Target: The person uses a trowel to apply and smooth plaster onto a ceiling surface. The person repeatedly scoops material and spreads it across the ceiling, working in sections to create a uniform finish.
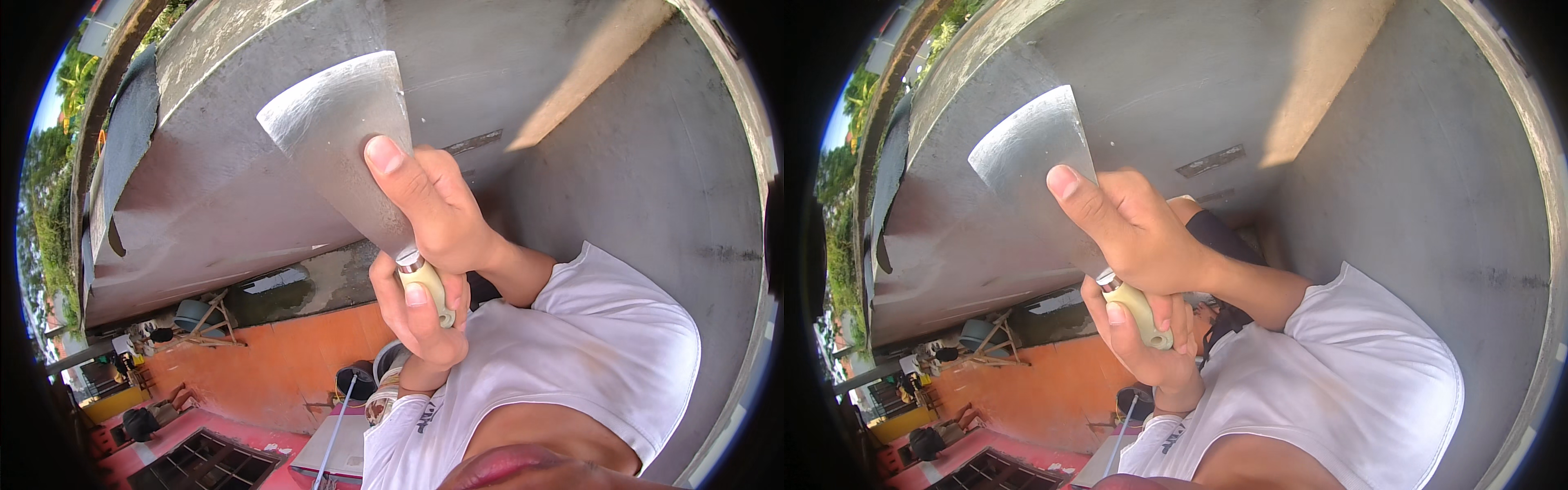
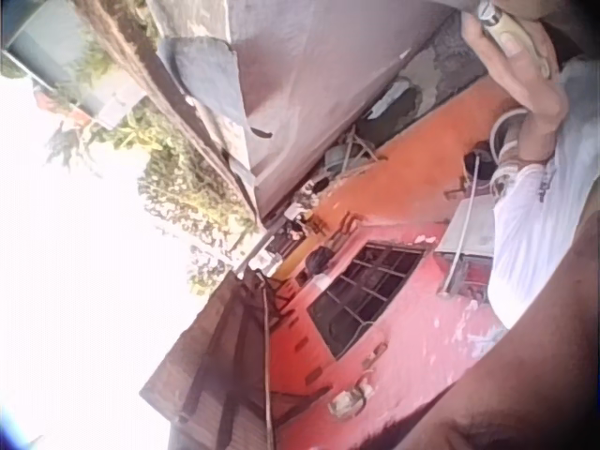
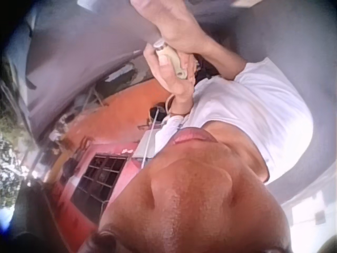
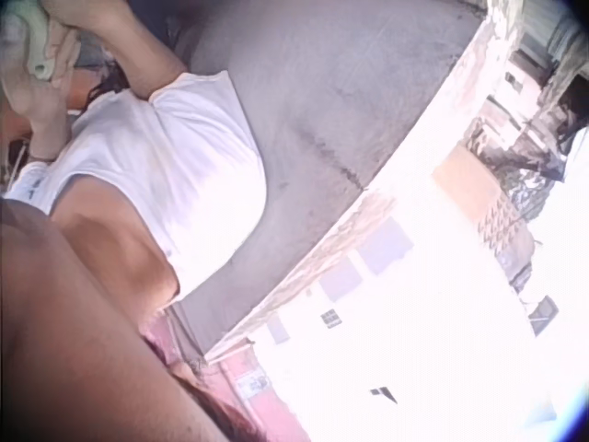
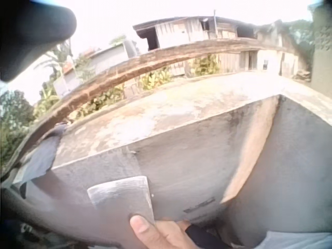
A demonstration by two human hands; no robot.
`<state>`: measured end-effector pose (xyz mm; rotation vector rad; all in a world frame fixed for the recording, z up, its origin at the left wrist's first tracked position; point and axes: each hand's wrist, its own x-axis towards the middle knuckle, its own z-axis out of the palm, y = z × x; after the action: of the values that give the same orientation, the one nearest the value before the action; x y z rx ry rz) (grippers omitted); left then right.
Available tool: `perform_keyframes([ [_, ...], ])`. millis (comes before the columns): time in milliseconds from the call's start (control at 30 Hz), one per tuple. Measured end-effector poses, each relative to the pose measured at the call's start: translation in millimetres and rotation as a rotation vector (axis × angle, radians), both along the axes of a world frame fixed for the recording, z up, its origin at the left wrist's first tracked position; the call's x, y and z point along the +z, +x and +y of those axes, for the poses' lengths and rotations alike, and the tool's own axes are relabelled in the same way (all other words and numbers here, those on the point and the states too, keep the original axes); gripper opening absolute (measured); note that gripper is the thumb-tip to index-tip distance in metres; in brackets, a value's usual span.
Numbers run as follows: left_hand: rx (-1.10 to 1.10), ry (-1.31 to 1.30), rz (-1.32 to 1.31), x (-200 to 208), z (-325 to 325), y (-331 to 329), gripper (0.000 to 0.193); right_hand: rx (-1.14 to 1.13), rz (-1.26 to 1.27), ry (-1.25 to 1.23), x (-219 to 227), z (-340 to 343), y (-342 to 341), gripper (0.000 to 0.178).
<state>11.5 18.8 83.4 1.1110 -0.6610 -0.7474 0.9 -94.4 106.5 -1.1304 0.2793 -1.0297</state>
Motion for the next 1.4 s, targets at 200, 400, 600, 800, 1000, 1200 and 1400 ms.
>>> perform_keyframes([
  [200, -0.068, -0.122, -0.006, 8, -16, 5, 0.053, -0.094, -0.014, -0.001, 24, -3, 0, 0.053],
  [400, -0.056, -0.116, 0.073, -6, -13, 0, 0.048, -0.057, 0.167, -0.034, 18, 3, -11, 0.052],
  [600, -0.139, -0.255, 0.206, -11, -10, -6, 0.048, -0.192, 0.214, -0.118, 9, 3, -10, 0.052],
  [800, -0.226, -0.358, 0.169, 8, -39, 5, 0.046, -0.217, 0.213, -0.125, 40, -15, -10, 0.052],
  [1000, -0.168, -0.285, 0.325, -58, -3, -11, 0.043, -0.144, 0.405, -0.098, -29, 15, -14, 0.057],
  [1200, -0.111, -0.250, 0.272, -102, 16, 20, 0.048, -0.051, 0.588, -0.397, -65, 12, 0, 0.060],
  [1400, -0.122, -0.214, 0.095, -82, 17, 22, 0.044, -0.069, 0.364, -0.145, -50, 25, 8, 0.055],
])
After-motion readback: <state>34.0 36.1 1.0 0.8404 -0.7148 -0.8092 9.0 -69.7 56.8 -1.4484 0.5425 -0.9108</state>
